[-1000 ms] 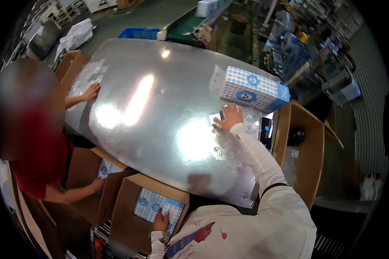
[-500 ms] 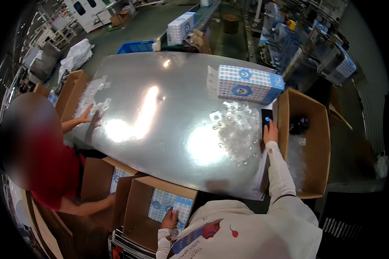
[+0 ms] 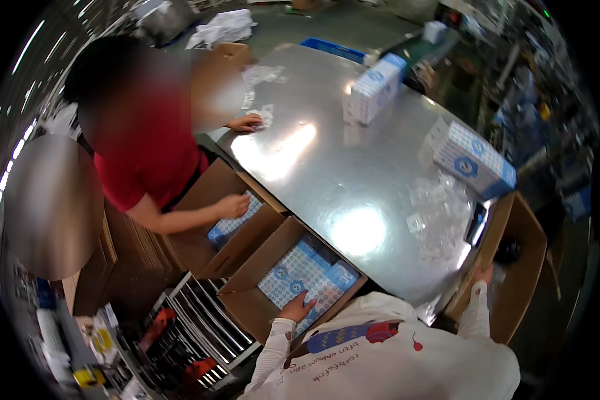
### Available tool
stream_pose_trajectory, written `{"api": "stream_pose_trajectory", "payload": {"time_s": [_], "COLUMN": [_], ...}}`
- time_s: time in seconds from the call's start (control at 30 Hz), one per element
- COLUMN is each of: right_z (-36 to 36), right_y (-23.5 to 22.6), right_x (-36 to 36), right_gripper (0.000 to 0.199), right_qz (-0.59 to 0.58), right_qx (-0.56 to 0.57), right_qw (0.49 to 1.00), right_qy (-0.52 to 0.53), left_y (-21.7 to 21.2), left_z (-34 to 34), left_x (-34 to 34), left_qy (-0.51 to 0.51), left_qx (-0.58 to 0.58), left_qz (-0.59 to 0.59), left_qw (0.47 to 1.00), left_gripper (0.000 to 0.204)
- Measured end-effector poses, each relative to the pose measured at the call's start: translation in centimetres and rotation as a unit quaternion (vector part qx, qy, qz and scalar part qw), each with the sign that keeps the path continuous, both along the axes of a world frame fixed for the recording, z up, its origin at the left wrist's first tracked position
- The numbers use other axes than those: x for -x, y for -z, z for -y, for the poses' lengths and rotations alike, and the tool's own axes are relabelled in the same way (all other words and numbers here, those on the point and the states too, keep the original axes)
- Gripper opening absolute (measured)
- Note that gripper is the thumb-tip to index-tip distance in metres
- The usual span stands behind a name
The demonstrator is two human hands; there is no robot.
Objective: The person places rectangular product packages into cardboard shipping boxes on a metal table, folds the box flaps, and places the filled boxes onto a conveyor belt.
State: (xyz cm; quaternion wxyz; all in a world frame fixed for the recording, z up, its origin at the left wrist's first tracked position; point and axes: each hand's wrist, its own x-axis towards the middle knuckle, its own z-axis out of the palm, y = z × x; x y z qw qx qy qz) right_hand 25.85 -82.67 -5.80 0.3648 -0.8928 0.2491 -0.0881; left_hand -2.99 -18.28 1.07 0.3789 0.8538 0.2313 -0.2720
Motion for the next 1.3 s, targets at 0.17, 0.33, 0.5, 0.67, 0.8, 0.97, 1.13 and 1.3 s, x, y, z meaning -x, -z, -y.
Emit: {"api": "stream_pose_trajectory", "payload": {"time_s": [0.17,0.33,0.5,0.67,0.8,0.97,1.13,1.3], "right_z": [1.9,0.0,-18.1,-49.4,-66.2,-72.4,-66.9,-55.9], "right_y": [0.4,-4.0,-11.7,-15.9,-19.6,-19.4,-19.3,-20.6], "right_x": [-1.5,-2.3,-16.6,-29.8,-36.1,-31.5,-22.7,-15.1], "right_gripper": [0.047,0.056,0.065,0.083,0.079,0.075,0.048,0.043], "right_qz": [0.025,-0.078,0.204,0.278,0.045,-0.039,0.06,0.094], "right_qx": [-0.055,0.111,0.23,0.11,0.192,0.296,0.259,0.298], "right_qw": [0.995,0.991,0.915,0.821,0.871,0.814,0.748,0.665], "right_qy": [-0.074,-0.011,-0.261,-0.486,-0.449,-0.499,-0.608,-0.679], "left_y": [1.8,4.8,8.0,4.5,4.0,6.8,4.0,-1.5], "left_z": [0.0,-0.3,0.6,2.6,4.6,3.4,-1.0,-3.4], "left_x": [-0.2,-0.2,-5.3,-13.6,-12.6,-4.5,0.8,-0.6], "left_qy": [-0.014,-0.041,0.008,0.0,0.006,-0.07,0.011,0.027], "left_qx": [0.037,0.09,0.148,0.263,0.167,0.147,0.034,0.082], "left_qz": [0.02,0.071,0.009,0.096,0.113,0.112,-0.084,-0.005], "left_qw": [0.999,0.993,0.989,0.96,0.979,0.98,0.996,0.996], "left_gripper": [0.077,0.083,0.095,0.092,0.075,0.084,0.092,0.081]}}
